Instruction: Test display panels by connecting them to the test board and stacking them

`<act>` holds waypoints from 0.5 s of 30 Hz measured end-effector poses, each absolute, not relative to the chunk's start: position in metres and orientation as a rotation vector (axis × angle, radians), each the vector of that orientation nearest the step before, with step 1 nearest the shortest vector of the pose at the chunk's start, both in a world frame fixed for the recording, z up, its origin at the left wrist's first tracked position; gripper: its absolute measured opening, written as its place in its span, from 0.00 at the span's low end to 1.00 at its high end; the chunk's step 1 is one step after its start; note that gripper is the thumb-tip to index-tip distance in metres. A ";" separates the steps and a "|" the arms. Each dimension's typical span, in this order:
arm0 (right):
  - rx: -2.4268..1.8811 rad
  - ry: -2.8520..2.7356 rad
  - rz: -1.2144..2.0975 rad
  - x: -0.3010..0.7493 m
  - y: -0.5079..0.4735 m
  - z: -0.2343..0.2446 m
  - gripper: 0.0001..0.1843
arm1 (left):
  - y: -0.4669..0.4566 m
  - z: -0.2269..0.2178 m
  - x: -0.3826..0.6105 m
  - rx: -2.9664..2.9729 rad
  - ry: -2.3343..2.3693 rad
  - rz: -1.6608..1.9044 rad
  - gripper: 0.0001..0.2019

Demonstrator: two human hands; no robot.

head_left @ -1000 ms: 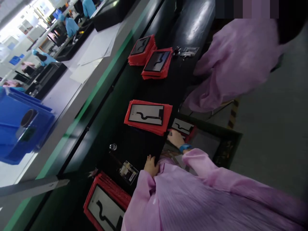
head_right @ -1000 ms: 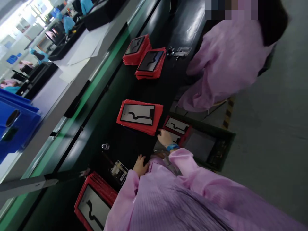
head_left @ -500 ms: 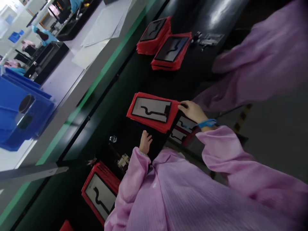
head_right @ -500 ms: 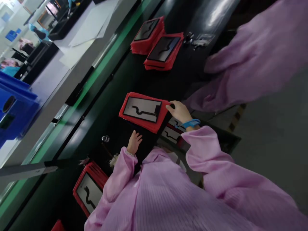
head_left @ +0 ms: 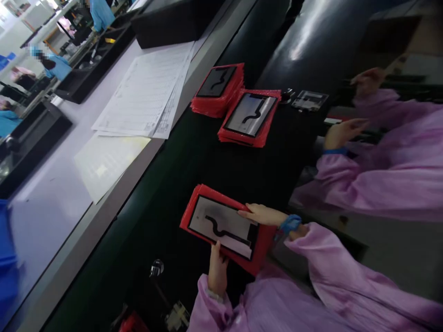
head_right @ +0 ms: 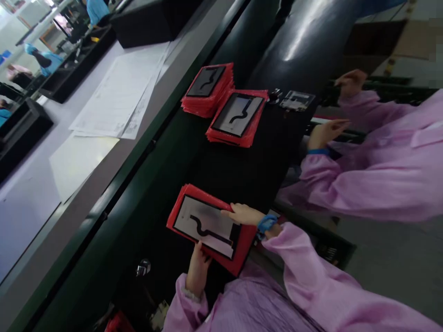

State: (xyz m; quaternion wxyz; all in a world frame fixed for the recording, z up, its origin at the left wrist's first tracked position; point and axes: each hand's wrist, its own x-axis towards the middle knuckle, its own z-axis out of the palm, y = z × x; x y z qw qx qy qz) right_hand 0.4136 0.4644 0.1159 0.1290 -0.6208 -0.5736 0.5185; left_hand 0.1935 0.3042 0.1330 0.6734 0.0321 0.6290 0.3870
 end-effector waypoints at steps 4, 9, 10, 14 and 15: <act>-1.544 -1.372 1.588 0.383 0.576 0.137 0.24 | 0.326 0.159 0.171 0.182 1.723 0.902 0.26; -1.405 -0.904 1.521 0.318 0.773 0.137 0.23 | 0.373 0.204 0.160 0.308 1.846 1.233 0.22; -1.411 -0.823 1.474 0.313 0.805 0.132 0.22 | 0.380 0.208 0.160 0.305 1.827 1.268 0.21; -1.413 -0.607 1.308 0.321 0.891 0.104 0.23 | 0.386 0.205 0.160 0.241 1.781 1.317 0.20; -1.405 -0.585 1.274 0.327 0.904 0.097 0.23 | 0.384 0.200 0.158 0.216 1.775 1.328 0.20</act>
